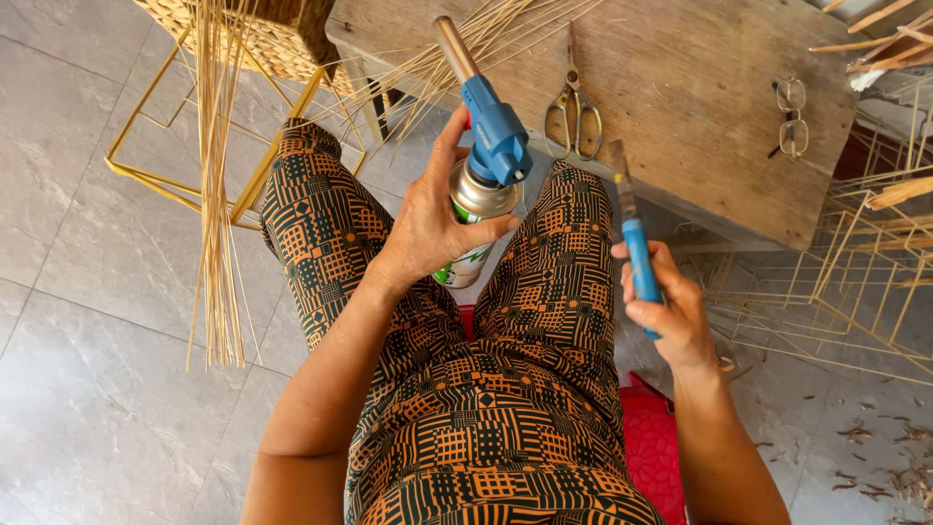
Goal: The person sits on a low stool and repeatedly heats thin bamboo sticks with a handheld blowtorch. They pick up sticks from a pile on a wooden table, pass them through the flame, and place them back down. The person also briefly uses pliers to adjust the torch nozzle.
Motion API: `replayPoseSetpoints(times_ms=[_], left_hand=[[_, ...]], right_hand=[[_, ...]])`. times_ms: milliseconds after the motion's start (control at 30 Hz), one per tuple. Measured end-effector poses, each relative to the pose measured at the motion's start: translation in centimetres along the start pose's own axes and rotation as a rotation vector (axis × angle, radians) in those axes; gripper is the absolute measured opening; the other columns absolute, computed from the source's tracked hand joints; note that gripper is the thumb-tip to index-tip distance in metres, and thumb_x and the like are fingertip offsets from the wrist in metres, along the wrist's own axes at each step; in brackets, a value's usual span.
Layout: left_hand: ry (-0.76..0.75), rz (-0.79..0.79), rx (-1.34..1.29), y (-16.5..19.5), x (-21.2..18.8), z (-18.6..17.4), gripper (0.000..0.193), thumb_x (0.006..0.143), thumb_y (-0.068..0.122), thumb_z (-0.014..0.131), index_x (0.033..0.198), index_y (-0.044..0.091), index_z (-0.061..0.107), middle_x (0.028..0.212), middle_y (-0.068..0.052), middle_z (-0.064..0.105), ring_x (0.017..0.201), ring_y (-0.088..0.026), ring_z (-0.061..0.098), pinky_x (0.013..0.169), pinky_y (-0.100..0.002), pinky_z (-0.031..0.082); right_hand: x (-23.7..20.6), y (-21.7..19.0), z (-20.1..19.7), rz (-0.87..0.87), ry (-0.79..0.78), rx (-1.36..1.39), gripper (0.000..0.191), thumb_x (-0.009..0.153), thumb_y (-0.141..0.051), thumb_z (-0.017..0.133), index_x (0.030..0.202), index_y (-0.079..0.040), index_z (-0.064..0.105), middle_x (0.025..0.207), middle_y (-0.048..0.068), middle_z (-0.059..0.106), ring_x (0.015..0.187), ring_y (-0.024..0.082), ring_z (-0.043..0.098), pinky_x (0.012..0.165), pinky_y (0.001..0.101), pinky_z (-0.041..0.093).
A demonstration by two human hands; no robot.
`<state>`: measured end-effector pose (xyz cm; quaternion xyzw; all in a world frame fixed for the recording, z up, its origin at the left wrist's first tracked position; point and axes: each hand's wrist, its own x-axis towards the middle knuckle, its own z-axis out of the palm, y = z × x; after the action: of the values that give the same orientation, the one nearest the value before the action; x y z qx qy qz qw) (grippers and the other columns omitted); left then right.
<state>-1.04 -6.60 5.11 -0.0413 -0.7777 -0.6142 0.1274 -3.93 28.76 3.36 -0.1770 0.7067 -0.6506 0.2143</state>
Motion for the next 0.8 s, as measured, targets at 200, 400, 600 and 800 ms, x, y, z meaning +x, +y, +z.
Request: replayPoseSetpoints(times_ms=[200,400,600,800], left_hand=[[0.051,0.045,0.103,1.1,-0.3,-0.5,0.119,0.08,0.032,0.094,0.166,0.011,0.014,0.133,-0.017,0.069,0.125,-0.031,0.071,0.109,-0.042,0.058],[0.045,0.032,0.16,2.0,0.1,-0.8,0.12,0.078,0.031,0.094,0.165,0.013,0.014,0.131,-0.017,0.069,0.121,-0.033,0.072,0.103,-0.043,0.06],[0.036,0.028,0.182,2.1,0.2,-0.7,0.121,0.077,0.034,0.095,0.164,0.014,0.013,0.128,-0.016,0.071,0.118,-0.032,0.074,0.098,-0.043,0.057],[0.055,0.055,0.207,1.8,0.3,-0.9,0.12,0.078,0.034,0.095,0.164,0.013,0.013,0.127,-0.017,0.071,0.115,-0.032,0.074,0.098,-0.044,0.059]], right_hand=[[-1.3,-6.8,3.4,-0.246,-0.085,-0.559,0.031,0.072,-0.018,0.073,0.093,0.003,0.066,0.128,0.018,0.05,0.104,0.024,0.055,0.088,0.0348,0.047],[-0.3,-10.0,5.3,-0.455,-0.104,-0.853,0.034,0.067,-0.019,0.079,0.087,0.002,0.063,0.127,0.027,0.051,0.107,0.039,0.057,0.092,0.0455,0.049],[0.4,-10.9,5.7,-0.509,-0.078,-0.974,0.035,0.063,-0.02,0.081,0.085,0.002,0.064,0.124,0.027,0.054,0.104,0.04,0.059,0.089,0.0482,0.05],[0.3,-9.9,4.5,-0.345,-0.17,-0.673,0.03,0.071,-0.019,0.076,0.089,0.003,0.066,0.131,0.024,0.05,0.1,0.029,0.06,0.086,0.0398,0.051]])
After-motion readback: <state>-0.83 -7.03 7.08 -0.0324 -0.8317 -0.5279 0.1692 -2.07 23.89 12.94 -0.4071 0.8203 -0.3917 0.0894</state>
